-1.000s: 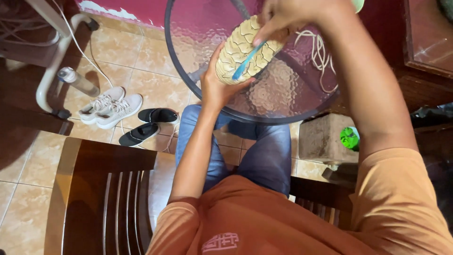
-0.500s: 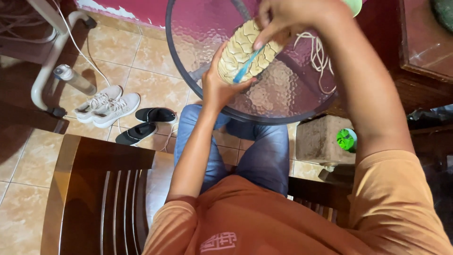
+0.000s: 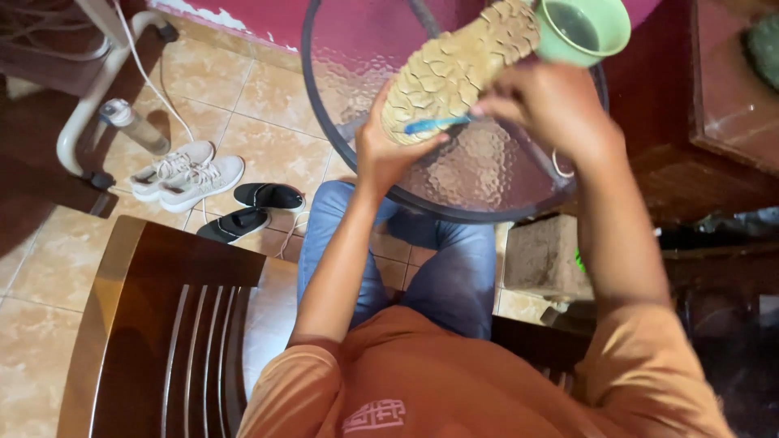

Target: Cleaning the sole of a boot using a toothbrush and a bowl of cleaning solution.

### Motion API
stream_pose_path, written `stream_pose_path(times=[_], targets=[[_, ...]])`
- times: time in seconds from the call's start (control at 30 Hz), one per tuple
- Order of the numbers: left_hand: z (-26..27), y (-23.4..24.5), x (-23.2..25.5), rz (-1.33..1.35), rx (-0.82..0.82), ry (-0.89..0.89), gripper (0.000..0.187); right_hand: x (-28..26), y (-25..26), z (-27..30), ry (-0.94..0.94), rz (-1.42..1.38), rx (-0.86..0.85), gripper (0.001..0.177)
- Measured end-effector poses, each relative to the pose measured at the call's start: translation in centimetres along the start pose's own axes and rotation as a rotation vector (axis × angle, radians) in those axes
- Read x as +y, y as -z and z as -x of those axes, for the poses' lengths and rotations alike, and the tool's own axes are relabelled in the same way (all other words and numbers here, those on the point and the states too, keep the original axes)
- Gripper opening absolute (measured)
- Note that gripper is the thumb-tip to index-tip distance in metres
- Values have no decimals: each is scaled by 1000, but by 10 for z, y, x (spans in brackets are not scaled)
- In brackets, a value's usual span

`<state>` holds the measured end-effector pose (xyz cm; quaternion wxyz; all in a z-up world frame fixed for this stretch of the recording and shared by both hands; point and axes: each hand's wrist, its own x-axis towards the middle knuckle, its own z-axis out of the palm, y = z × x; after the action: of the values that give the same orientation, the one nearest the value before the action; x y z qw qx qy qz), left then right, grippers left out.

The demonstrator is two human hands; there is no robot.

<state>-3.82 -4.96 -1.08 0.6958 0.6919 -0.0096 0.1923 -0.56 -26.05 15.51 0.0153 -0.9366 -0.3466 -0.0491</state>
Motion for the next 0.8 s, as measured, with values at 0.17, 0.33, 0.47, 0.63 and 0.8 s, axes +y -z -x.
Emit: stream_pose_path(times=[0.17, 0.33, 0.47, 0.63, 0.8], targets=[[5, 6, 15, -5, -30, -90, 104, -29, -23, 53, 0, -111, 118, 27], [7, 1, -3, -200, -81, -196, 97, -42, -39, 39, 33, -172, 269, 20], [5, 3, 2, -237, -18, -169, 100, -29, -17, 42, -186, -101, 80, 50], [3, 0, -3, -287, -34, -182, 100, -34, -29, 34, -80, 70, 159, 38], [2, 0, -5, -242, -2, -195, 102, -33, 3, 44, -278, 56, -6, 74]])
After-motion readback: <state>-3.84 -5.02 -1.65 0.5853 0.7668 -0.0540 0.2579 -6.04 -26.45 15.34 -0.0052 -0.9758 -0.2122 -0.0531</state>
